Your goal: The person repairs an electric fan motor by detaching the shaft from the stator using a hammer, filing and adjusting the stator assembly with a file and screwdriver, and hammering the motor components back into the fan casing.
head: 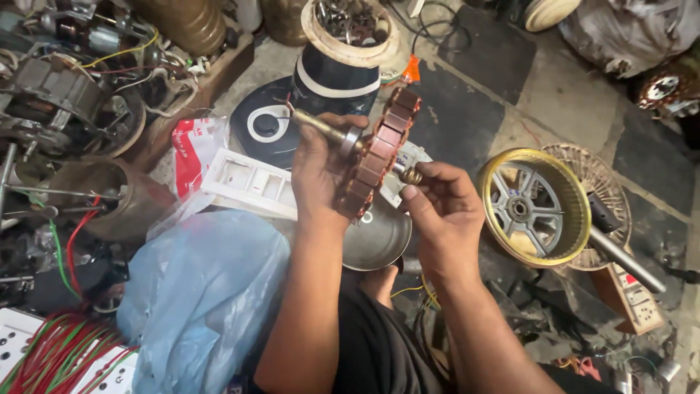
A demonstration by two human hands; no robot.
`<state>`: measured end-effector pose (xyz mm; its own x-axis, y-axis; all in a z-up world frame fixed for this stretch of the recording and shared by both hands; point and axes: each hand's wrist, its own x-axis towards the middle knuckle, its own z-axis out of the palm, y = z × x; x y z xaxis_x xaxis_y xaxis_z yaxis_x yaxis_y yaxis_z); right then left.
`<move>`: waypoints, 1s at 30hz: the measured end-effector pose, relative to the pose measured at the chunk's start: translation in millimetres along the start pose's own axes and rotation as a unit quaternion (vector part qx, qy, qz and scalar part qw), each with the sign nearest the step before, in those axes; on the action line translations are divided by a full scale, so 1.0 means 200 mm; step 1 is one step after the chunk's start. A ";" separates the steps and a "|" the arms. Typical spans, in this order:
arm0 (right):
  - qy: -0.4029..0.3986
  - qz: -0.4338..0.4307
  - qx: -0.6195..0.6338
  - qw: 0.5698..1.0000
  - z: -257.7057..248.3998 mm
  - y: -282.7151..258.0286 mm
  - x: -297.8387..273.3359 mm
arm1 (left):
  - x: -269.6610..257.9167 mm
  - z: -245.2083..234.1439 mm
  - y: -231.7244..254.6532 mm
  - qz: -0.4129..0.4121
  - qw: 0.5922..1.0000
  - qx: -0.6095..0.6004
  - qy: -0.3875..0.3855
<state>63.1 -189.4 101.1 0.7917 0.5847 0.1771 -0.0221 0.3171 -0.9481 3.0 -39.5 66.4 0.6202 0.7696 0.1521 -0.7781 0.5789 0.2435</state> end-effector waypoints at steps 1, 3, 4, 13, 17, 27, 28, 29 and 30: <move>-0.010 0.001 0.007 1.000 0.02 -0.03 0.01 | -0.01 0.00 -0.01 0.001 1.000 0.009 0.007; -0.005 0.006 -0.004 1.000 0.03 -0.05 0.02 | -0.01 0.00 -0.03 -0.004 1.000 0.013 0.010; -0.002 0.010 -0.010 1.000 0.03 -0.06 0.02 | -0.01 0.00 -0.03 -0.008 1.000 0.008 0.007; -0.011 -0.013 -0.051 0.999 -0.01 -0.05 0.02 | 0.00 0.02 -0.05 -0.018 0.999 0.025 0.009; -0.004 -0.011 -0.054 0.998 0.00 -0.05 0.01 | 0.00 0.01 -0.04 -0.010 1.000 0.029 0.000; -0.004 0.074 0.093 0.993 -0.07 -0.05 -0.05 | 0.03 -0.03 0.01 0.025 0.995 0.098 0.015; -0.006 0.108 0.146 0.983 -0.09 -0.06 -0.07 | 0.04 -0.04 0.01 0.036 0.993 0.111 0.009; -0.006 0.115 0.153 0.981 -0.12 -0.06 -0.09 | 0.04 -0.04 0.02 0.046 0.991 0.123 0.002; -0.005 0.123 0.160 0.979 -0.14 -0.06 -0.12 | 0.04 -0.04 0.02 0.056 0.983 0.172 0.013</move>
<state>62.1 -227.7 101.7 0.7323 0.6797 -0.0418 -0.4028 0.3829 -0.8313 3.0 -28.7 60.7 0.5261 0.8328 0.1723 -0.7586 0.3680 0.5378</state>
